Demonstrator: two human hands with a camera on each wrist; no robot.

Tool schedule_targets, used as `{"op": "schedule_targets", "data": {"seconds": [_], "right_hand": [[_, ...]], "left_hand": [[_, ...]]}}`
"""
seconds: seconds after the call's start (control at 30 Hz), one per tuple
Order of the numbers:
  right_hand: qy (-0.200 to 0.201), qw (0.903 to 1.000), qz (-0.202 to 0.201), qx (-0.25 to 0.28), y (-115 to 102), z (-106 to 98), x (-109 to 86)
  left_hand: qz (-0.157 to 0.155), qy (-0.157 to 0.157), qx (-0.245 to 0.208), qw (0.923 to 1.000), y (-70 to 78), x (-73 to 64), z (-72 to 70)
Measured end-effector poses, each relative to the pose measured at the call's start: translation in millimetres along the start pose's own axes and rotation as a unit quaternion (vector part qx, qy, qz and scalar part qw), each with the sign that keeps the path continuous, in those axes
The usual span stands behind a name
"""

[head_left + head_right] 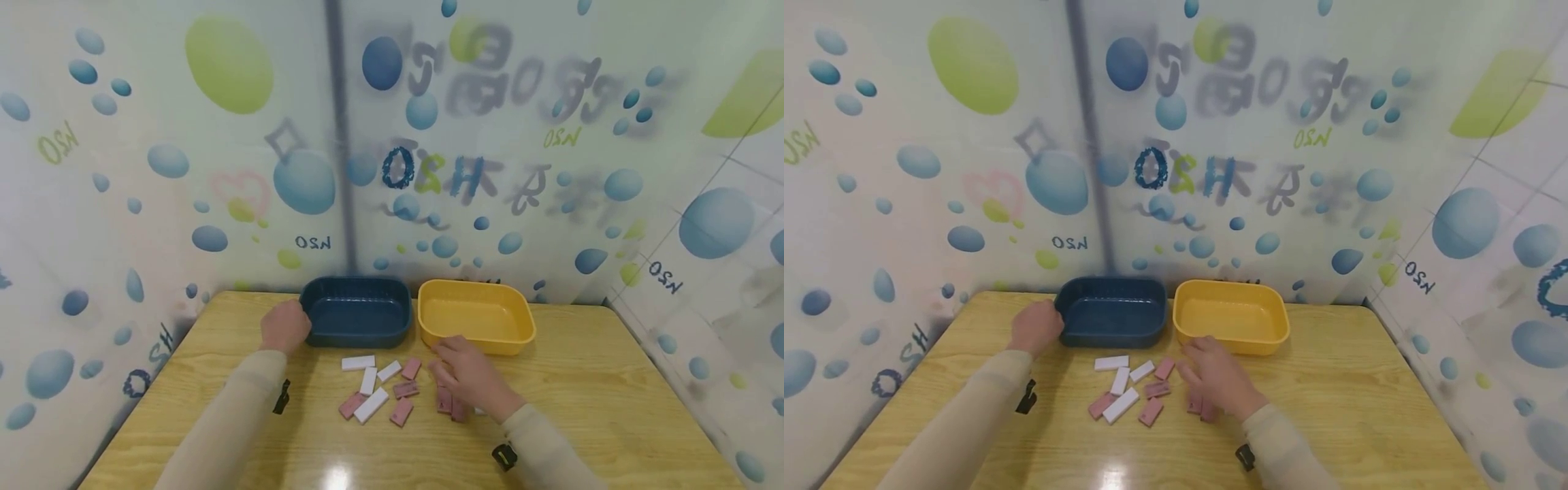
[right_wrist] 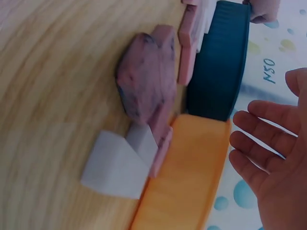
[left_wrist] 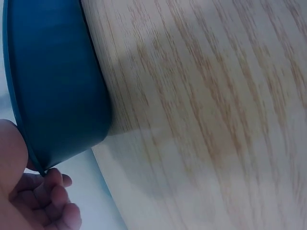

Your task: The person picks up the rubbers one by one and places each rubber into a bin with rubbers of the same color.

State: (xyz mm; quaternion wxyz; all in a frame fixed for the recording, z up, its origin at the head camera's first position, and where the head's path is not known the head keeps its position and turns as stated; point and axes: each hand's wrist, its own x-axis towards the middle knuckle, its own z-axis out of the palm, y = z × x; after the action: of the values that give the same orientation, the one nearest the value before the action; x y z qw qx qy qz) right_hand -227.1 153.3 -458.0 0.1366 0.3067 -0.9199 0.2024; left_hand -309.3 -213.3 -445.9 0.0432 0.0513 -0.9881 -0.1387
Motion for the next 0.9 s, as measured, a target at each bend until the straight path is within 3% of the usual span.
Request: {"op": "schedule_targets", "data": {"seconds": [0.23,0.63,0.9], "right_hand": [[-0.017,0.9997,-0.019,0.001,-4,13,5.2],[-0.053,0.9985,-0.004,0.013,-4,24,9.6],[-0.062,0.998,-0.002,0.013,0,29,9.9]], "left_hand": [[-0.008,0.017,0.009,0.9998,-0.8,-1.1,0.6],[-0.002,0.07,0.012,0.9975,-1.2,-3.0,9.7],[-0.008,0.073,0.014,0.9972,2.9,-3.5,10.6]]}}
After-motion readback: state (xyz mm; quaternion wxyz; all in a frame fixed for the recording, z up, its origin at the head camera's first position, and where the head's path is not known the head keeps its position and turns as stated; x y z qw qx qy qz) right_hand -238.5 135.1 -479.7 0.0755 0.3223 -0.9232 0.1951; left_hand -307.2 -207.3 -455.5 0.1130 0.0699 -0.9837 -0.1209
